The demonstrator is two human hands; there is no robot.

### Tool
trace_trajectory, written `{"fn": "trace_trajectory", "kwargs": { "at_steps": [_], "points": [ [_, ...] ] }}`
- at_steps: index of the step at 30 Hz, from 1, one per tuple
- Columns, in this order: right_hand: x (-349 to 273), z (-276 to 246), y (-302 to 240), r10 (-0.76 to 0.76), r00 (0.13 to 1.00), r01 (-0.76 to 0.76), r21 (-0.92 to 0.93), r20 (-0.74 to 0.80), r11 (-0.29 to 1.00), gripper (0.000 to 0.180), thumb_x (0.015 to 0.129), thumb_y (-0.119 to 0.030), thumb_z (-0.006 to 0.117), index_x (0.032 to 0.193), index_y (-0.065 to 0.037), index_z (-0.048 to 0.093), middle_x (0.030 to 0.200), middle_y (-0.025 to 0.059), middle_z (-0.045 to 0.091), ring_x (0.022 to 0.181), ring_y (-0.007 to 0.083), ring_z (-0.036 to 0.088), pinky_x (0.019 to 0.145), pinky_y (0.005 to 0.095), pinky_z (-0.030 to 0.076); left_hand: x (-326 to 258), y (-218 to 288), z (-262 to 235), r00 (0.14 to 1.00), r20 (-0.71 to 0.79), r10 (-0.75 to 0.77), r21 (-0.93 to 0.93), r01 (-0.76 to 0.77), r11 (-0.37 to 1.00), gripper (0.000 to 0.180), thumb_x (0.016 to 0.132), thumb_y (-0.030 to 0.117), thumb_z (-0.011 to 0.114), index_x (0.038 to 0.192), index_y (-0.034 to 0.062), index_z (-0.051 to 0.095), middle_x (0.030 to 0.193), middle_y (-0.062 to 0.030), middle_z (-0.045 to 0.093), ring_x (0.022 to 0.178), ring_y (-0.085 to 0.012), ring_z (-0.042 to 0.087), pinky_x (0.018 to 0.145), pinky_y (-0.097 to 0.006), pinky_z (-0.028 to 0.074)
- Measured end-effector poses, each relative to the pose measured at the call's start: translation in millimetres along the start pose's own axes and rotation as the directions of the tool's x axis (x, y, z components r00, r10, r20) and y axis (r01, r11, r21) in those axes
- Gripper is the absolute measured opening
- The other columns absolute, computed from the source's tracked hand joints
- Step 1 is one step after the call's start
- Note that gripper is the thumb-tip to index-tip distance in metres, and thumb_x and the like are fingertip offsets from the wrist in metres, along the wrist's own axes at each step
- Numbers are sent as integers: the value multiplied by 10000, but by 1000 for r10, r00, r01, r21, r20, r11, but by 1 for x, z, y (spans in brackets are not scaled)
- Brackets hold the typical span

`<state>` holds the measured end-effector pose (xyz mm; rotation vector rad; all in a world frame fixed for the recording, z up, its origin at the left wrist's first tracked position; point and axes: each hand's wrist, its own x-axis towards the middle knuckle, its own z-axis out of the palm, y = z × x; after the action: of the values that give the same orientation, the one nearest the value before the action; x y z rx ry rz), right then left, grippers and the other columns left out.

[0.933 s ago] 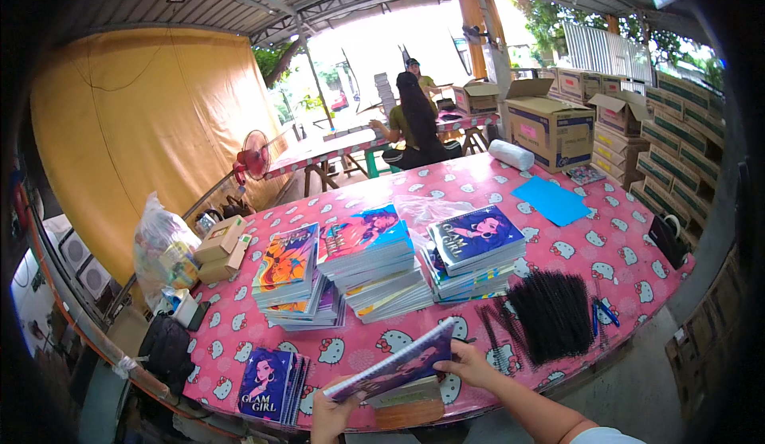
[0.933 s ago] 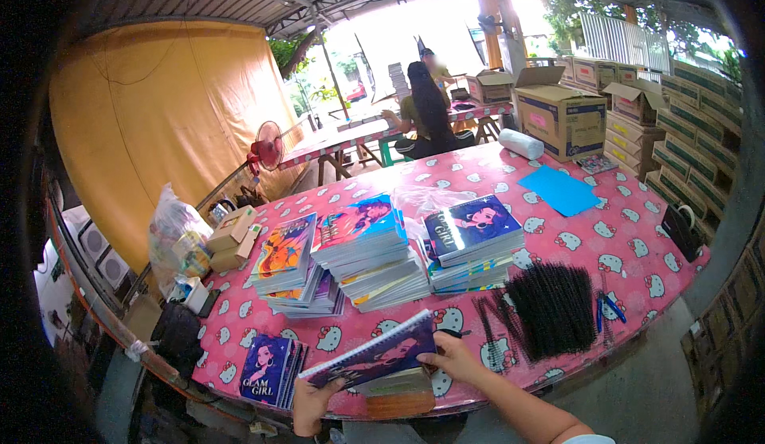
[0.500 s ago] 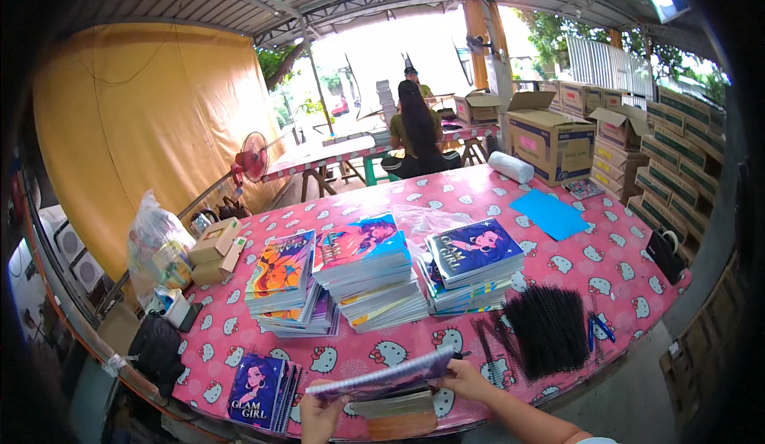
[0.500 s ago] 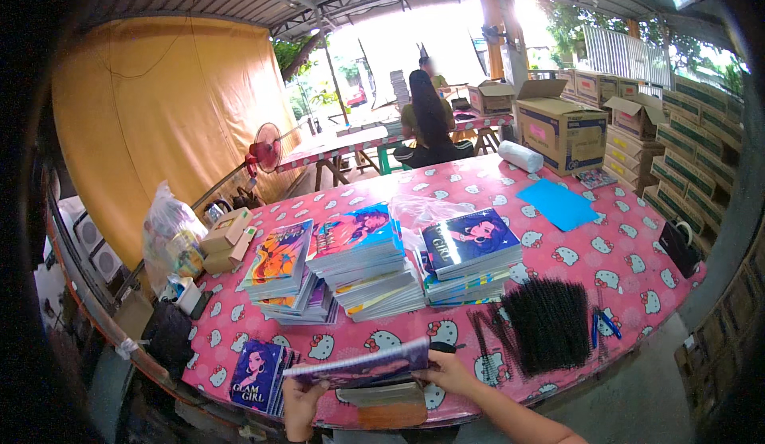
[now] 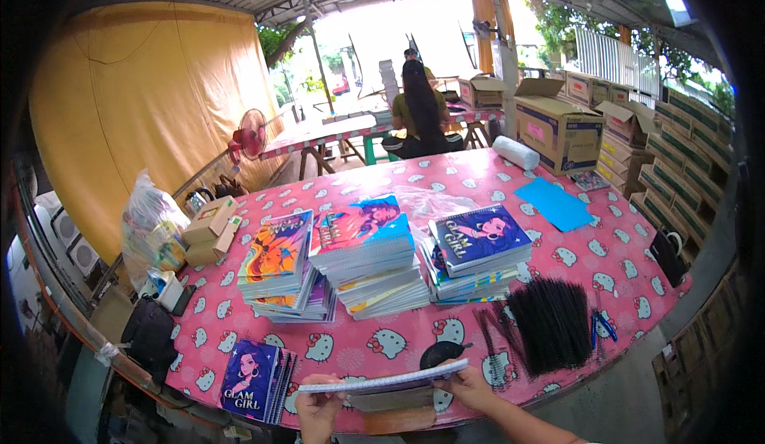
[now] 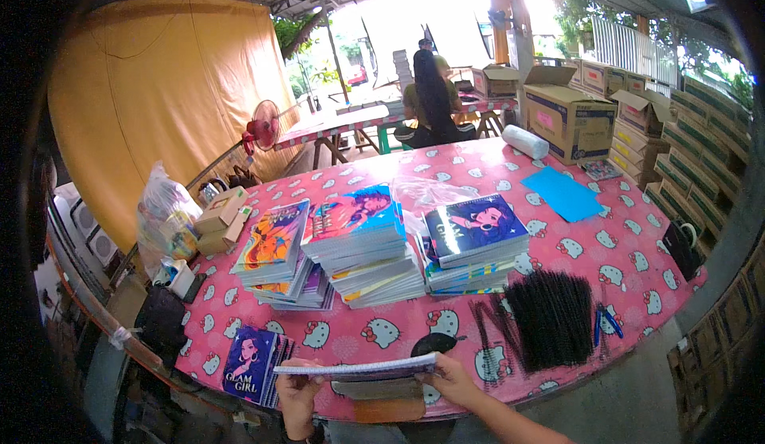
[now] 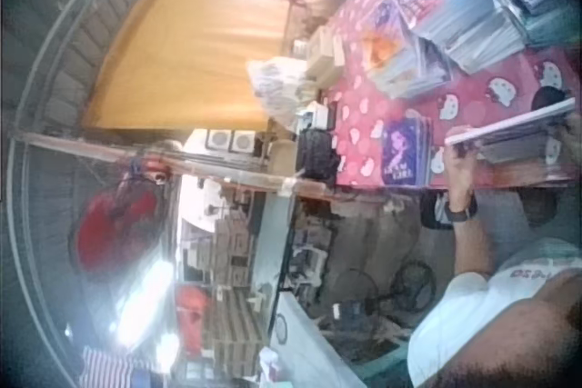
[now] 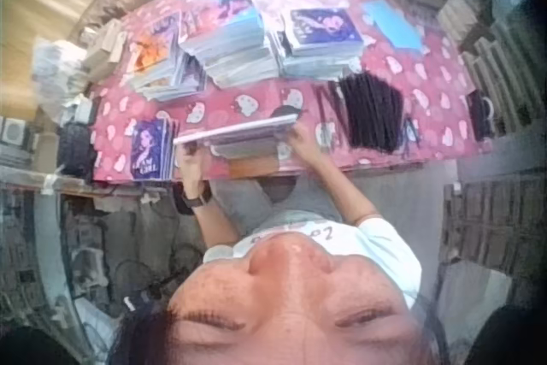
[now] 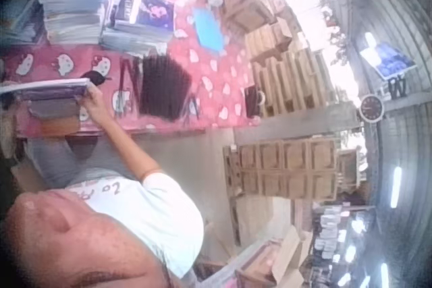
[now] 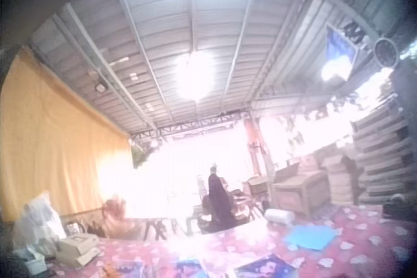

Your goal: The person threads spiral coils through the punched holes of several notebooks by hand, placing each one on a stack after finishing.

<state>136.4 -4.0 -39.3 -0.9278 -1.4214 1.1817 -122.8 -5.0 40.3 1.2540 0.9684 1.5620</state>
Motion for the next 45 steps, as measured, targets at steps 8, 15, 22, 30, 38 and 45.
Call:
{"fn": "trace_trajectory", "kwargs": {
  "at_steps": [8,15,22,30,38,45],
  "points": [
    [-9,5,20,90,992,-85,67,-92,994,171,847,-51,627,1008,-8,590,855,-2,569,808,57,498,713,243,440,-4,-6,-3,998,-4,-62,-55,62,997,318,727,-80,655,1005,23,540,884,-44,588,850,-130,565,745,-273,465],
    [-15,-9,49,104,994,-107,-223,-27,969,267,814,-137,678,1031,-2,602,865,39,601,829,83,546,731,270,451,25,3,11,952,295,-87,464,-63,884,325,745,-36,660,1049,-21,545,985,-70,610,937,-131,546,786,-278,451],
    [9,22,-3,-71,994,102,426,-87,899,606,813,-240,674,1299,-34,376,1224,106,474,1148,180,435,950,333,364,-15,-65,-47,982,-152,-115,156,139,978,566,764,59,653,1274,19,410,1224,-147,508,1130,-212,477,958,-327,369],
    [13,54,-18,143,979,-90,329,-143,940,237,863,-180,628,1043,-32,587,950,13,580,913,81,520,825,239,404,4,-65,-17,988,-133,-80,45,87,995,527,818,102,587,1299,11,393,1245,-142,495,1139,-215,475,944,-345,376],
    [38,-34,-17,-83,954,-5,-292,-289,956,223,806,-202,671,955,-40,636,820,71,644,726,193,617,658,333,492,7,-77,-4,918,-390,-65,-109,24,994,336,857,134,574,1163,30,482,960,-52,554,836,-114,512,733,-253,416],
    [32,-105,51,76,898,-441,-888,-434,134,460,678,-326,733,974,-11,580,1014,168,596,957,326,585,833,411,467,31,-88,3,931,-366,-19,-46,2,999,178,885,160,556,991,17,571,828,-31,545,761,-104,491,697,-235,391]
  ]
}}
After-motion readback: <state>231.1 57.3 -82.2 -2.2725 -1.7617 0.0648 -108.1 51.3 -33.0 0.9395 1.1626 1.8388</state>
